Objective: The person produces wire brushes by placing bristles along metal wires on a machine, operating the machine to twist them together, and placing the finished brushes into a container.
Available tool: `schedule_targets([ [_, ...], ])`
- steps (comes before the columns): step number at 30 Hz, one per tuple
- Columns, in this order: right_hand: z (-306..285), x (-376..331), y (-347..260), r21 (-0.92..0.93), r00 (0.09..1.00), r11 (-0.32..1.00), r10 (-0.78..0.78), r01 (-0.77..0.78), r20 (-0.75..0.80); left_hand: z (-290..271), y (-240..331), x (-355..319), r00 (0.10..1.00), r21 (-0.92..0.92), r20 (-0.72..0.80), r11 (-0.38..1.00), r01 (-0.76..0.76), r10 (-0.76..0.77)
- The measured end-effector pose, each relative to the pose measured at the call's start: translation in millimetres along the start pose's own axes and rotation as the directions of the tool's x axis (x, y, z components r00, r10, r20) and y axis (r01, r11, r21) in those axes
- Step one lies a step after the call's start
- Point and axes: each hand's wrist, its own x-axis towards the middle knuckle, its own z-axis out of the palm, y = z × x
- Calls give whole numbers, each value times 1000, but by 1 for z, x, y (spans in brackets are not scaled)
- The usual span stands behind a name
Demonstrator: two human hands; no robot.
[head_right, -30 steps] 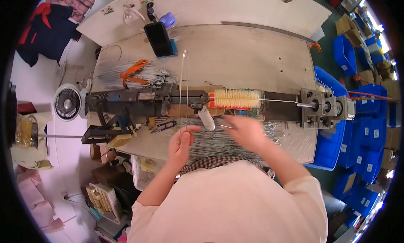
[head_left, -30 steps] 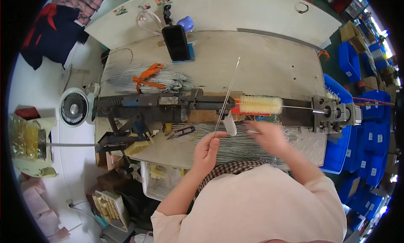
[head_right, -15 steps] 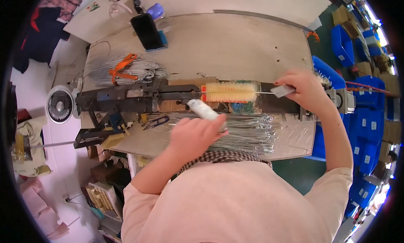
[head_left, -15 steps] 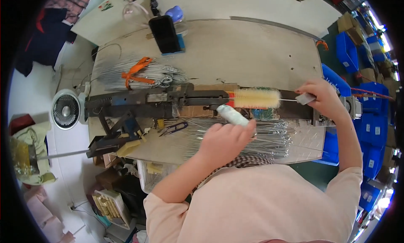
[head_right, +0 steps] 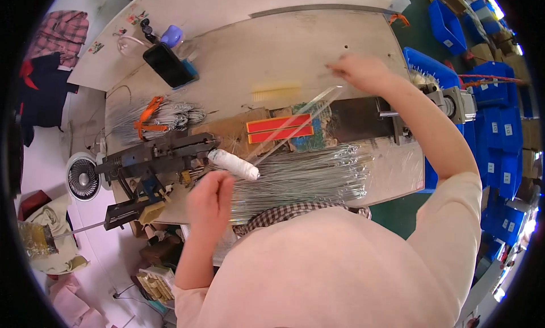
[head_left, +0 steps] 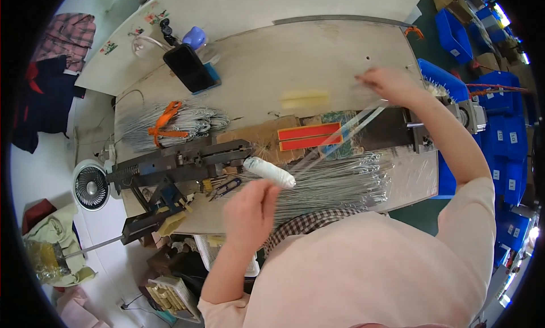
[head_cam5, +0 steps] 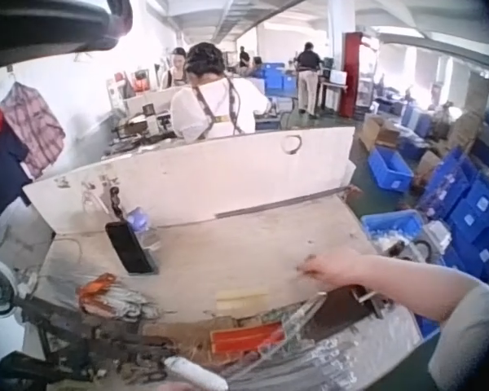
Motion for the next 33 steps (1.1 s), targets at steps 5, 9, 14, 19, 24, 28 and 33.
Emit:
schedule_targets([
  [5, -82, -46, -28, 178, 806, 937, -150, 301, -573, 12, 35, 60, 980, 362, 147, 915, -178, 133],
  [9, -111, -82, -56, 286, 785, 907, -73, 308, -616, 20, 44, 77, 933, 212, 164, 913, -349, 319],
  [14, -54, -92, -78, 204, 952, 951, -181, 234, -246, 0, 26, 52, 924, 273, 223, 890, -365, 310],
  [19, -3, -59, -161, 25, 863, 865, -497, 501, -92, -14, 11, 30, 922, 426, 166, 818, -388, 350],
  [24, 28, 1, -184, 38, 788, 816, -543, 576, -291, -19, -39, 1, 965, 277, -235, 960, -47, 116],
  [28, 31, 7, -193, 46, 793, 823, -528, 566, -303, 17, -57, -23, 877, -730, 80, 571, 376, -474],
  [33, 28, 12, -192, 138, 822, 818, -522, 558, -228, 35, -30, 9, 819, -869, 494, -169, 464, -291],
])
